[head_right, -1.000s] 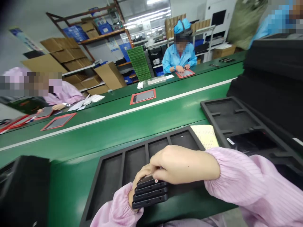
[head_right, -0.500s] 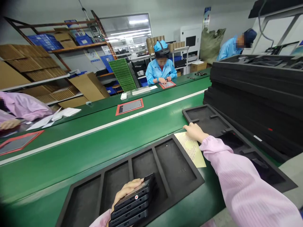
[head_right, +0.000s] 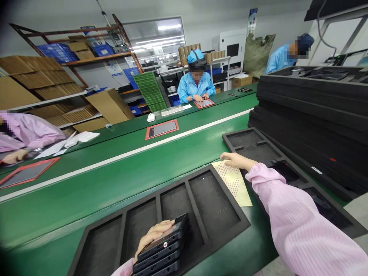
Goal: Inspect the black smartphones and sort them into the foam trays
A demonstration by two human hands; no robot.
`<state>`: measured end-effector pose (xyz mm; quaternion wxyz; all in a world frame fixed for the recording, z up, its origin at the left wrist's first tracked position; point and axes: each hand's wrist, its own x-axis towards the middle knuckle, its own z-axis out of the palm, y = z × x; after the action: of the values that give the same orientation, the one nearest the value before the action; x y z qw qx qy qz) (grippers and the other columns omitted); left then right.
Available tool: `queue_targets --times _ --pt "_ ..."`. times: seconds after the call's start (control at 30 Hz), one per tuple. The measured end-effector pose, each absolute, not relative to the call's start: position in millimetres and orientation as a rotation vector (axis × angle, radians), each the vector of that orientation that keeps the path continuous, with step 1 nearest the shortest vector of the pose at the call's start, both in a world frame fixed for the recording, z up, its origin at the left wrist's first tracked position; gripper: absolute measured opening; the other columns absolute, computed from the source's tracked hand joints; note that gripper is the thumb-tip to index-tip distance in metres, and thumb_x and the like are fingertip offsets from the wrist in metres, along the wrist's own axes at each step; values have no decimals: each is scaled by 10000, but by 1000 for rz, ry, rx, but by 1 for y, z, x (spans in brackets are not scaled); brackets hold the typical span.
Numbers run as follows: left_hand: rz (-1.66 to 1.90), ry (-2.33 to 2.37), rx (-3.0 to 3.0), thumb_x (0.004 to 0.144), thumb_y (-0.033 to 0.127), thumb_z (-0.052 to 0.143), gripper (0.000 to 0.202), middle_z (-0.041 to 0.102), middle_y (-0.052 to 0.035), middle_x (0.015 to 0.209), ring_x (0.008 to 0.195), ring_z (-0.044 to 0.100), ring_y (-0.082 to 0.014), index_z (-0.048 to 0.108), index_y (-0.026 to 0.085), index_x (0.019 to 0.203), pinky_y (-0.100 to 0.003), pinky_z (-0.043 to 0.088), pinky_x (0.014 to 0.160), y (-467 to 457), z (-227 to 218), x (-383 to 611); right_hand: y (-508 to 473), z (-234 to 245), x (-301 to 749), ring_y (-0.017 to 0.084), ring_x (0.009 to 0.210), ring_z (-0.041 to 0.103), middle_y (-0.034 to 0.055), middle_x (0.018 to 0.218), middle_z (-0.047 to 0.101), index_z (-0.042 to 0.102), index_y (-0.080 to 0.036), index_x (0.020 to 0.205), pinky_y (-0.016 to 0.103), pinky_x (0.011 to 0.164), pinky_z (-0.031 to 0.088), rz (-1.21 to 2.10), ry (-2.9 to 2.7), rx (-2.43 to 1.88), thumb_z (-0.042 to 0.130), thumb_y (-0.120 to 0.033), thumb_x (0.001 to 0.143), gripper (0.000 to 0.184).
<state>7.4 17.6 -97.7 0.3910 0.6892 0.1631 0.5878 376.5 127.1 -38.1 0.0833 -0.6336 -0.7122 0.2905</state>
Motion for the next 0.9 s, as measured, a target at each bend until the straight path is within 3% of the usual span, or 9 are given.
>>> queue_targets --times 0.17,0.57,0.9 --pt "1533 383 1847 883 312 554 228 709 -91 1002 951 670 -213 603 218 1085 -333 525 888 22 -101 6 129 -41 374 105 570 489 -17 728 519 564 -119 955 237 563 439 1000 -2043 -1804 537 -328 945 211" --pt "1418 463 1740 912 461 428 311 686 -90 1029 997 641 -237 586 269 1097 -416 497 893 10 -84 8 129 -38 375 138 667 558 -8 750 571 593 -115 880 288 674 474 1082 -1997 -1774 589 -292 914 181" --pt "1455 484 1798 924 437 393 293 697 -98 977 958 657 -239 577 260 1068 -439 534 855 13 -93 8 131 -41 376 133 650 559 -1 743 577 599 -116 863 275 641 482 1034 -2014 -1822 588 -342 915 233"
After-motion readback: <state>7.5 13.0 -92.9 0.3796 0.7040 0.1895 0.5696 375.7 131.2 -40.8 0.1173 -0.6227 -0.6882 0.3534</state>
